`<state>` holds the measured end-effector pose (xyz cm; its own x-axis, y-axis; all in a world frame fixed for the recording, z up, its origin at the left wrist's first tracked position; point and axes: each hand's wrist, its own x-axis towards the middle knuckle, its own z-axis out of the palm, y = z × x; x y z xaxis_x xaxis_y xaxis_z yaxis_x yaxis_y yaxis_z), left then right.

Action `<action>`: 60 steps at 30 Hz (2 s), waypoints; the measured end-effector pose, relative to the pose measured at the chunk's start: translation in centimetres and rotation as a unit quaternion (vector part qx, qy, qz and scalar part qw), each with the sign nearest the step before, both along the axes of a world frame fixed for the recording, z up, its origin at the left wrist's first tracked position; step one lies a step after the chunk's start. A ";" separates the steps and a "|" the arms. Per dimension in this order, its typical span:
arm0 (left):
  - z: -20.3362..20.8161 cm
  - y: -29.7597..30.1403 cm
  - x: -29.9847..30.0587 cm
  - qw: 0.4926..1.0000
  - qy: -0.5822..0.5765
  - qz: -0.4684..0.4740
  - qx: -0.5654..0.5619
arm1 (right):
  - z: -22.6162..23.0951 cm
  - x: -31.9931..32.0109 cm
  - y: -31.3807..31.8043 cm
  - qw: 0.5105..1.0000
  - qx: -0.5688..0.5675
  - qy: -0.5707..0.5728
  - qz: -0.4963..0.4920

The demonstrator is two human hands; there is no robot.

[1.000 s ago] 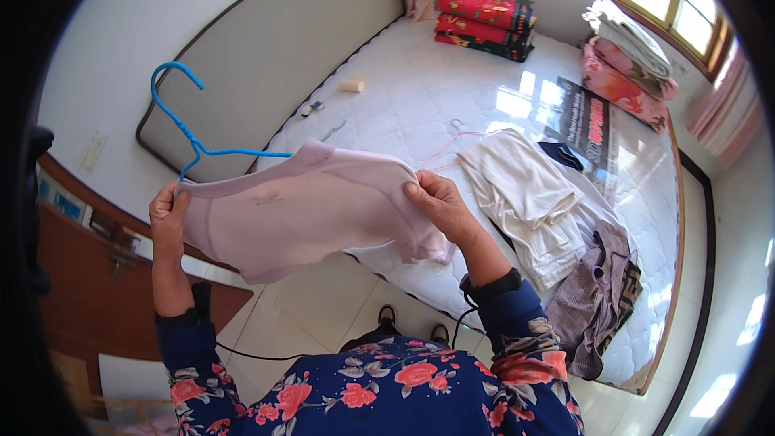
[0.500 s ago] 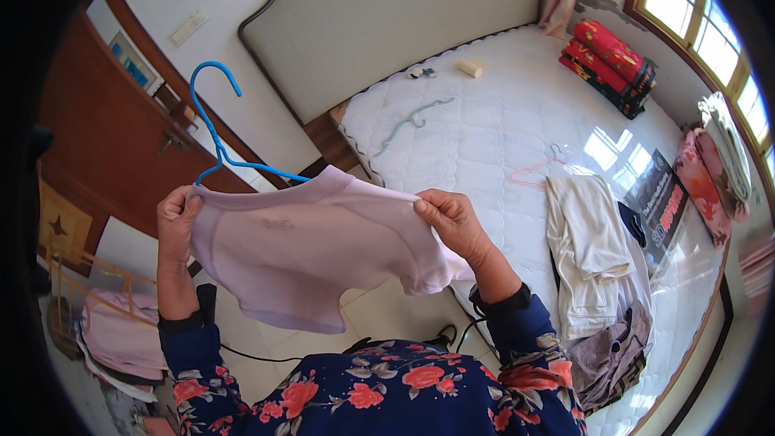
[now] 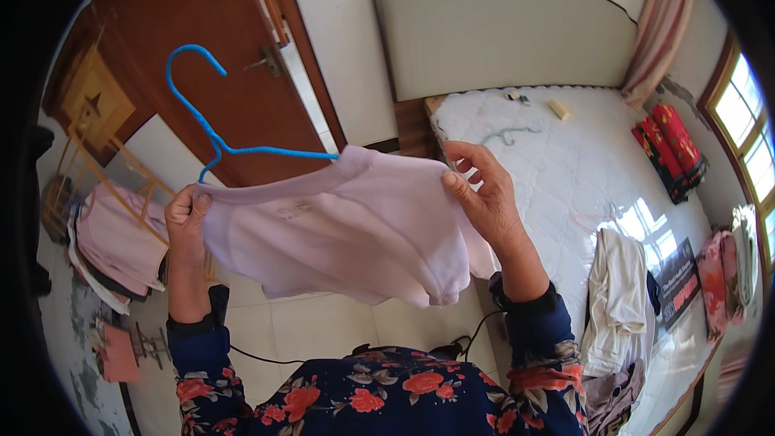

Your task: The person picks up clothes from a bed, places each garment on a hanger, and hangs them on a wooden clothes rack. The person handles a white hoodie, a dark top, and several pink shirts, repeating the process for each item.

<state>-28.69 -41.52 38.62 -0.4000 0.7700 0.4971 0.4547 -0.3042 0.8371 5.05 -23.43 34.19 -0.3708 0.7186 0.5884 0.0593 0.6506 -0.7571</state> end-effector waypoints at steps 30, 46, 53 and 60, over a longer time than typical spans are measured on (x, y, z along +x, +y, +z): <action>-10.0 -22.0 -27.6 0.914 0.043 0.370 -0.159 | -2.8 -43.9 -9.9 0.889 -0.020 -0.139 0.436; -4.2 -38.0 -30.5 0.860 -0.141 0.485 -0.071 | -2.2 -73.4 -24.4 0.858 0.022 -0.005 0.513; -3.1 -47.9 -40.4 0.792 -0.099 0.601 0.037 | -4.8 -82.8 -30.5 0.877 0.028 0.051 0.477; -0.4 -51.0 -51.0 0.800 -0.047 0.597 0.035 | -15.4 -86.0 -31.0 0.704 -0.188 -0.267 0.630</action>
<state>-79.65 -92.52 38.22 -0.8680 -0.2184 0.4460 0.3911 0.2529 0.8849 -80.93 -54.46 18.75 -0.9499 -0.3118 -0.0213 -0.0441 0.2014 -0.9785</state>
